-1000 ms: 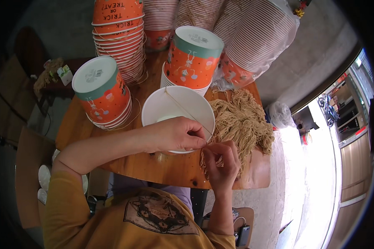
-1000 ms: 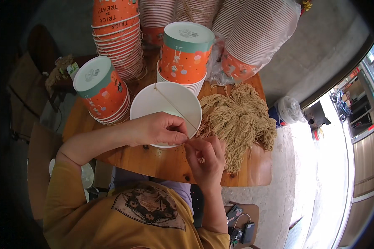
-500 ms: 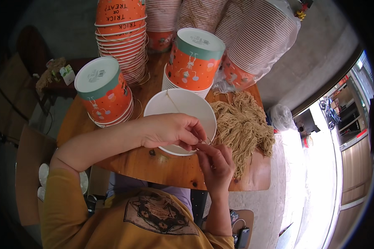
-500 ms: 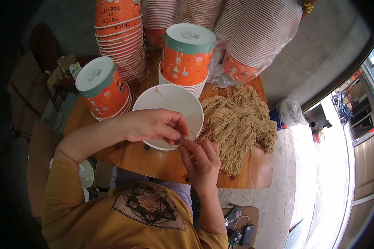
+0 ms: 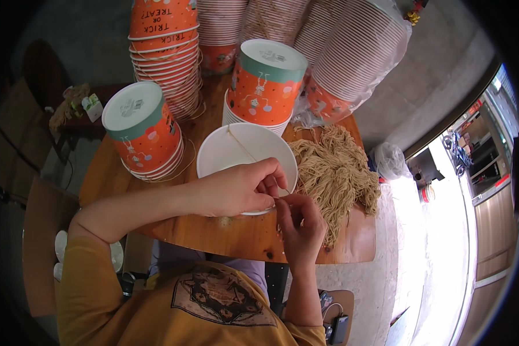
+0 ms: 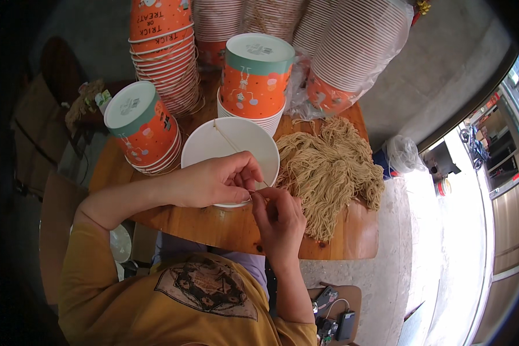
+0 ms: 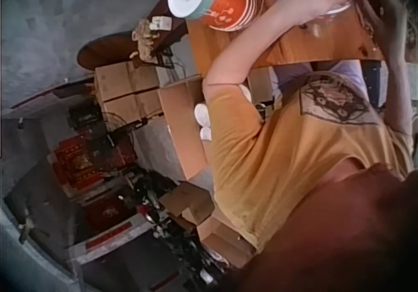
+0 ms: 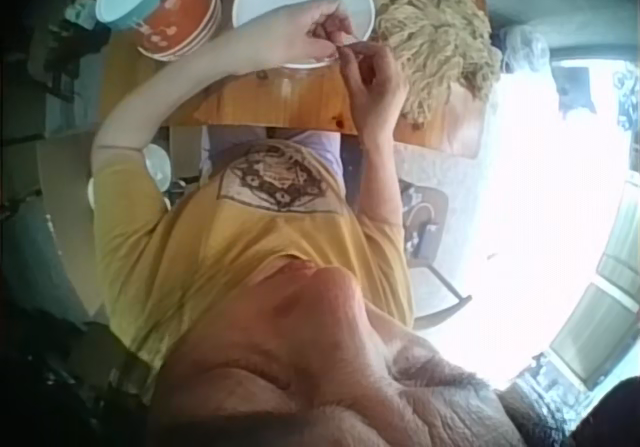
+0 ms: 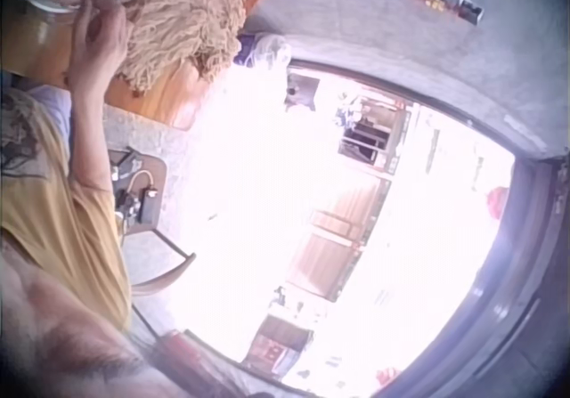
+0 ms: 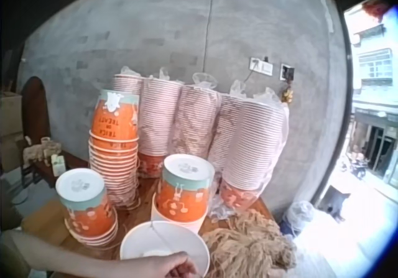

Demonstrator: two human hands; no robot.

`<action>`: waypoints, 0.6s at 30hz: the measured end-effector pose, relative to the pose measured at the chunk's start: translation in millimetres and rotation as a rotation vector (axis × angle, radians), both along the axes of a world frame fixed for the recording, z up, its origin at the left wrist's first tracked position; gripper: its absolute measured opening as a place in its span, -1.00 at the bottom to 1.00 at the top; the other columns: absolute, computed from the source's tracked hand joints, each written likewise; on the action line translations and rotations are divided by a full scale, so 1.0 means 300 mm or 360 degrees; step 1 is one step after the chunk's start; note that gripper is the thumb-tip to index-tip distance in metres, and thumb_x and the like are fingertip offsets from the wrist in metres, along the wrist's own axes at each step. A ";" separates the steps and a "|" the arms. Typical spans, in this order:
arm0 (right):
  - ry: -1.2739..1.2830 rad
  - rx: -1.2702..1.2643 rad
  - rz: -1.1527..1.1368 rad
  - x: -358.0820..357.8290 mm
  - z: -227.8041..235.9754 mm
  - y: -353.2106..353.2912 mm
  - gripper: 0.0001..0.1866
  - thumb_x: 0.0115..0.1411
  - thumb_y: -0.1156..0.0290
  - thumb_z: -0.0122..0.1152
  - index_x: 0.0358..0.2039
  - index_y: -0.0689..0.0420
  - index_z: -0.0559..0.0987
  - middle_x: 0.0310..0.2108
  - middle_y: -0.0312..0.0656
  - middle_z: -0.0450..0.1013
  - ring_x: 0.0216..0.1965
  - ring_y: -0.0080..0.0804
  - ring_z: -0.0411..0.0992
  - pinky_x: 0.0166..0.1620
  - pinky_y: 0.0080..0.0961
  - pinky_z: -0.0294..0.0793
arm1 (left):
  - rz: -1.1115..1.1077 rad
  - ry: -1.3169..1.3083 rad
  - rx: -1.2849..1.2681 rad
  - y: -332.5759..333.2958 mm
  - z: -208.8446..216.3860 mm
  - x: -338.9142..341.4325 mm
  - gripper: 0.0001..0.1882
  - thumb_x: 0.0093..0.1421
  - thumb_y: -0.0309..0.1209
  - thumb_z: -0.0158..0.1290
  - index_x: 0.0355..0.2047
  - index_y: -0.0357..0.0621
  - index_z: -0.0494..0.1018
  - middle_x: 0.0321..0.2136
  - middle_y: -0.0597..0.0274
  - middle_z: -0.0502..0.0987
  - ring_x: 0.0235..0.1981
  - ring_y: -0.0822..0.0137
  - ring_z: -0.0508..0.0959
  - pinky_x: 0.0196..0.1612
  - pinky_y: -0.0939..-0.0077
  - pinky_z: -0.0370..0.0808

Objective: Attaching handles or strings to paper buckets.

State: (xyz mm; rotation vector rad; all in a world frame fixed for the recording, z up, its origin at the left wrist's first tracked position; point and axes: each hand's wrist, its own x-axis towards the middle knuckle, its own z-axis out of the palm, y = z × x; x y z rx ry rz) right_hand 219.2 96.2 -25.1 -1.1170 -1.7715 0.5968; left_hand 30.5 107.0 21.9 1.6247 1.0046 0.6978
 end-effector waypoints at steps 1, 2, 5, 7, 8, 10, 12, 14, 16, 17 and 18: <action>0.0002 0.0001 0.0001 0.000 -0.003 0.001 -0.85 0.05 0.48 0.36 -0.36 0.07 0.55 -0.65 -0.35 0.34 -0.57 -0.45 0.26 -0.43 -0.49 0.29 | 0.0001 0.0002 0.0001 -0.004 -0.001 0.000 -0.71 0.21 -0.53 0.05 -0.06 -0.21 0.30 -0.24 0.29 0.40 -0.21 0.51 0.40 -0.08 0.58 0.42; 0.0028 -0.0019 -0.0001 0.001 -0.007 0.001 -0.85 0.05 0.49 0.36 -0.38 0.07 0.55 -0.65 -0.35 0.33 -0.57 -0.45 0.26 -0.43 -0.48 0.30 | 0.0020 0.0013 0.0054 -0.009 -0.002 0.001 -0.73 0.22 -0.53 0.05 -0.08 -0.22 0.32 -0.24 0.28 0.38 -0.21 0.51 0.41 -0.08 0.57 0.42; 0.0040 -0.0003 -0.0017 0.000 -0.010 0.002 -0.86 0.04 0.49 0.34 -0.40 0.08 0.53 -0.66 -0.34 0.33 -0.57 -0.44 0.27 -0.44 -0.48 0.30 | 0.0041 0.0115 0.0153 -0.014 0.001 0.001 -0.79 0.22 -0.52 0.05 -0.14 -0.23 0.37 -0.24 0.27 0.34 -0.22 0.49 0.43 -0.09 0.58 0.43; 0.0026 0.0032 -0.0032 0.000 -0.010 0.002 -0.86 0.04 0.50 0.34 -0.40 0.08 0.53 -0.66 -0.34 0.33 -0.57 -0.44 0.28 -0.44 -0.48 0.31 | 0.0042 0.0203 0.0199 -0.016 0.004 0.002 -0.82 0.22 -0.51 0.05 -0.17 -0.24 0.39 -0.24 0.26 0.33 -0.23 0.47 0.44 -0.09 0.58 0.43; 0.0028 0.0013 -0.0029 0.001 -0.009 0.001 -0.87 0.04 0.49 0.34 -0.40 0.08 0.53 -0.67 -0.34 0.33 -0.58 -0.44 0.28 -0.45 -0.48 0.31 | 0.0041 0.0205 0.0209 -0.016 0.005 0.003 -0.85 0.22 -0.51 0.06 -0.21 -0.24 0.41 -0.24 0.25 0.32 -0.23 0.46 0.45 -0.09 0.58 0.44; 0.0029 -0.0008 -0.0024 0.000 -0.004 -0.002 -0.87 0.05 0.49 0.34 -0.40 0.08 0.53 -0.67 -0.34 0.33 -0.58 -0.44 0.27 -0.46 -0.48 0.31 | 0.0041 0.0207 0.0219 -0.018 0.009 0.003 -0.88 0.21 -0.50 0.06 -0.24 -0.25 0.42 -0.24 0.25 0.31 -0.23 0.45 0.46 -0.10 0.58 0.44; 0.0042 -0.0051 0.0015 -0.005 0.010 -0.009 -0.87 0.06 0.48 0.34 -0.40 0.08 0.53 -0.67 -0.34 0.31 -0.58 -0.44 0.27 -0.46 -0.47 0.31 | 0.0065 0.0224 0.0178 -0.020 0.013 0.001 -0.87 0.20 -0.50 0.07 -0.25 -0.25 0.41 -0.23 0.23 0.32 -0.23 0.42 0.47 -0.11 0.56 0.45; 0.0005 -0.0010 0.0014 -0.005 0.011 -0.009 -0.87 0.06 0.47 0.34 -0.40 0.08 0.53 -0.68 -0.35 0.31 -0.58 -0.44 0.26 -0.46 -0.47 0.31 | 0.0085 0.0224 0.0247 -0.018 0.003 0.001 -0.87 0.19 -0.49 0.08 -0.29 -0.26 0.41 -0.24 0.19 0.33 -0.25 0.38 0.48 -0.14 0.52 0.45; -0.0031 0.0031 0.0016 -0.005 0.009 -0.007 -0.87 0.07 0.46 0.35 -0.40 0.07 0.53 -0.68 -0.35 0.30 -0.59 -0.44 0.26 -0.46 -0.47 0.31 | 0.0107 0.0226 0.0315 -0.019 -0.005 0.000 -0.87 0.17 -0.47 0.08 -0.33 -0.26 0.40 -0.24 0.16 0.34 -0.27 0.33 0.49 -0.17 0.47 0.45; -0.0036 0.0044 0.0025 -0.006 0.006 -0.004 -0.87 0.06 0.46 0.35 -0.40 0.06 0.54 -0.69 -0.35 0.29 -0.59 -0.44 0.26 -0.46 -0.48 0.31 | 0.0104 0.0242 0.0352 -0.021 -0.006 0.000 -0.88 0.17 -0.48 0.07 -0.33 -0.25 0.39 -0.24 0.15 0.33 -0.27 0.29 0.50 -0.18 0.44 0.45; -0.0041 0.0058 0.0035 -0.007 0.003 -0.002 -0.86 0.06 0.46 0.36 -0.40 0.06 0.54 -0.69 -0.36 0.29 -0.59 -0.44 0.26 -0.46 -0.48 0.31 | 0.0101 0.0258 0.0389 -0.022 -0.009 0.000 -0.90 0.17 -0.49 0.06 -0.33 -0.24 0.38 -0.23 0.14 0.33 -0.28 0.25 0.50 -0.20 0.41 0.45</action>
